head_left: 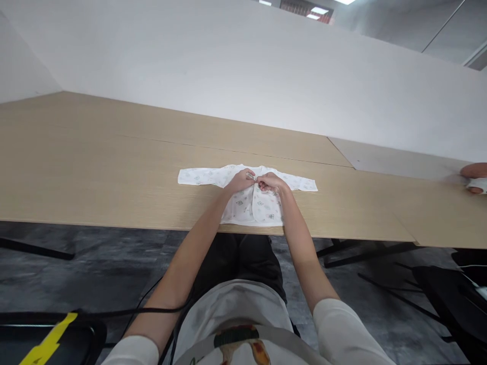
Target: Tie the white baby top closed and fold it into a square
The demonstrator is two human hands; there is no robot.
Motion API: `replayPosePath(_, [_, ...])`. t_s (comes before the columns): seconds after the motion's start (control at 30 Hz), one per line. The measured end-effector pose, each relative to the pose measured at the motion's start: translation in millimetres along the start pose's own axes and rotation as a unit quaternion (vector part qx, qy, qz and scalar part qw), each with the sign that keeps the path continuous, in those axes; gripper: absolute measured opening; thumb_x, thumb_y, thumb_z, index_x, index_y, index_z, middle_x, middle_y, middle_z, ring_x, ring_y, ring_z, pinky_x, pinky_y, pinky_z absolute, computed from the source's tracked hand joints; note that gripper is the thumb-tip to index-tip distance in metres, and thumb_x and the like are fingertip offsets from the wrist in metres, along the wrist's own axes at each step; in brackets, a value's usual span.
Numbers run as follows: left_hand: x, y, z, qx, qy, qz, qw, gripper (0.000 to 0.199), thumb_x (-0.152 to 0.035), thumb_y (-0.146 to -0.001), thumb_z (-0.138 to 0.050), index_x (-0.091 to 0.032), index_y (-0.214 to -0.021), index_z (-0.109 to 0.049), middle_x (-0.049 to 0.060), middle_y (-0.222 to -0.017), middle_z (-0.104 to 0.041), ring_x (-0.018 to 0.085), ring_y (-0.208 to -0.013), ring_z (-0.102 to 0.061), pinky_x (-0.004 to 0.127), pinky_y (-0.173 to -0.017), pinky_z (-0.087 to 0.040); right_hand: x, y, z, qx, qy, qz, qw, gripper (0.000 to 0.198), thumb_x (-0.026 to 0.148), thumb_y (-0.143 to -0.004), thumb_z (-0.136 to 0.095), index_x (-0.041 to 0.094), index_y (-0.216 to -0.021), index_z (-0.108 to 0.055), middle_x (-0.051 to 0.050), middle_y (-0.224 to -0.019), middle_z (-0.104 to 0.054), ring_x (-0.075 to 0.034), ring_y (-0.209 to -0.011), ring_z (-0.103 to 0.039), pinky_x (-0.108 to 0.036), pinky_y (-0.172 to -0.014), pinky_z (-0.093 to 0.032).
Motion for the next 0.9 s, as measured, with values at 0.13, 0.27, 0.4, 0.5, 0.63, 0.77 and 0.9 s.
replayPosePath(0.13, [1.0,-1.3,-0.5,-0.002,-0.039,-0.004,0.999,0.030,-0.023,-0.074,-0.061,-0.017,-0.104,-0.055,0.003,-0.084,-0.066,0.017,-0.078,-0.062,0.025,-0.067,-0.045,2.1,2.2,-0.3,-0.010,0.023,-0.005,1.000,0.025,0.008,-0.073,-0.060,0.016,-0.054,-0.046,0.001,-0.042,-0.047,-0.005,-0.034,-0.039,-0.016,-0.035,-0.037])
replayPosePath(0.27, [0.6,-2.4,-1.1,0.002,-0.062,-0.039,0.997,0.028,-0.020,-0.075,-0.058,-0.017,-0.103,-0.055,0.003,-0.086,-0.066,0.016,-0.078,-0.062,0.024,-0.066,-0.045,3.5,2.9,0.8,-0.022,0.031,-0.014,0.999,0.026,0.008,-0.073,-0.060,0.016,-0.053,-0.046,0.000,-0.043,-0.048,-0.006,-0.035,-0.041,-0.016,-0.035,-0.037])
replayPosePath(0.4, [1.3,-3.5,-0.3,-0.009,-0.098,-0.083,0.992,0.027,-0.021,-0.075,-0.056,-0.018,-0.103,-0.056,0.003,-0.086,-0.067,0.016,-0.077,-0.062,0.025,-0.070,-0.046,6.8,8.7,1.5,-0.015,0.026,-0.013,0.999,0.024,0.009,-0.071,-0.062,0.015,-0.053,-0.047,0.001,-0.043,-0.049,-0.006,-0.037,-0.042,-0.016,-0.036,-0.037])
replayPosePath(0.5, [1.8,-3.9,1.6,-0.029,-0.152,-0.101,0.983,0.027,-0.017,-0.072,-0.057,-0.018,-0.099,-0.060,0.002,-0.083,-0.068,0.018,-0.080,-0.063,0.028,-0.076,-0.046,12.6,17.0,1.5,-0.018,0.053,0.018,0.998,0.018,0.010,-0.067,-0.065,0.014,-0.055,-0.053,0.002,-0.042,-0.048,-0.006,-0.037,-0.041,-0.016,-0.037,-0.036])
replayPosePath(0.63, [-1.2,-2.2,5.1,-0.037,-0.200,-0.091,0.975,0.023,-0.016,-0.068,-0.058,-0.018,-0.090,-0.067,0.003,-0.084,-0.070,0.018,-0.080,-0.063,0.028,-0.078,-0.047,19.1,25.1,-0.7,-0.034,0.096,0.068,0.992,0.007,0.010,-0.063,-0.064,0.012,-0.058,-0.060,0.003,-0.044,-0.050,-0.006,-0.040,-0.043,-0.017,-0.042,-0.037])
replayPosePath(0.77, [-6.5,1.2,8.5,-0.029,-0.233,-0.070,0.969,0.021,-0.021,-0.071,-0.056,-0.017,-0.082,-0.073,0.006,-0.085,-0.071,0.021,-0.080,-0.063,0.029,-0.078,-0.047,19.7,25.8,-1.3,-0.045,0.138,0.078,0.986,0.002,0.013,-0.065,-0.063,0.012,-0.063,-0.064,0.004,-0.044,-0.050,-0.006,-0.039,-0.043,-0.017,-0.041,-0.036])
replayPosePath(0.9, [-9.5,4.9,12.5,-0.030,-0.227,-0.062,0.972,0.022,-0.023,-0.070,-0.056,-0.018,-0.080,-0.075,0.006,-0.082,-0.071,0.021,-0.079,-0.062,0.028,-0.074,-0.045,21.2,27.7,3.2,-0.049,0.175,0.079,0.980,0.020,0.025,-0.068,-0.071,0.013,-0.058,-0.058,0.004,-0.039,-0.046,-0.006,-0.037,-0.041,-0.017,-0.040,-0.035])
Point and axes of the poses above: each hand's wrist, its own y-axis away from the middle knuckle, its own z-axis out of the back of the hand, x = y × z, the point moved 5 cm from there along -y, towards the middle knuckle
